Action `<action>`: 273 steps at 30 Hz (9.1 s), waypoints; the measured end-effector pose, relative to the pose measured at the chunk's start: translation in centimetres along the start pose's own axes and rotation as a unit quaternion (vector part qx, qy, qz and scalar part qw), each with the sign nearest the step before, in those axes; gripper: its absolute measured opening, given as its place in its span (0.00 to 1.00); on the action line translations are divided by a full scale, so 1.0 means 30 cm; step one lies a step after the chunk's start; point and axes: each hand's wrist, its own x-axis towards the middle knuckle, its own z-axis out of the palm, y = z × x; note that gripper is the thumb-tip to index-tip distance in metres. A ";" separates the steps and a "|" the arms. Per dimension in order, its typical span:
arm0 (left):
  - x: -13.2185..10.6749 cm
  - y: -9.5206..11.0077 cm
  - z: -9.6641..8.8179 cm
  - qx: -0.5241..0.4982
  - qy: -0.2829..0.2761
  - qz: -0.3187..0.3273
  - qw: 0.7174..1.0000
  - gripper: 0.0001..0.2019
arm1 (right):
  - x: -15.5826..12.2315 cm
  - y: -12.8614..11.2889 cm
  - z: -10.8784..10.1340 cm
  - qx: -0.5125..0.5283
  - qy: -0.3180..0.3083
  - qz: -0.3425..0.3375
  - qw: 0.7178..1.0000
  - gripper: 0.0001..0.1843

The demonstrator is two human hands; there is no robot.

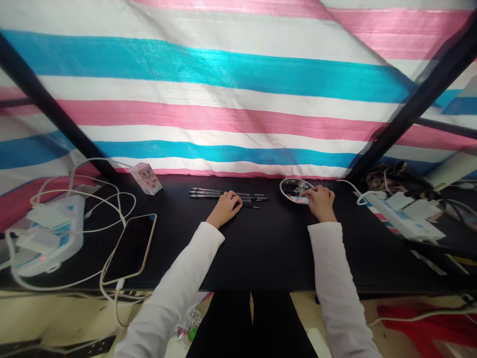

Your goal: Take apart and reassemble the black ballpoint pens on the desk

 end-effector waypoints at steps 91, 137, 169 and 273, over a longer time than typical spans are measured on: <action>0.016 0.094 0.017 -0.053 0.010 0.028 0.998 0.11 | -0.066 -0.440 0.045 0.061 -0.131 -0.240 0.960 0.18; 0.006 0.118 -0.014 0.060 -0.132 -0.053 0.988 0.16 | -0.069 -0.412 0.063 0.239 -0.176 -0.241 0.924 0.10; 0.000 0.058 0.016 0.012 -0.061 0.010 0.998 0.21 | -0.043 -0.346 0.077 0.246 -0.112 -0.136 0.953 0.07; -0.003 0.019 -0.016 0.012 -0.002 0.006 1.000 0.07 | -0.011 -0.114 0.038 0.027 0.026 0.065 0.997 0.11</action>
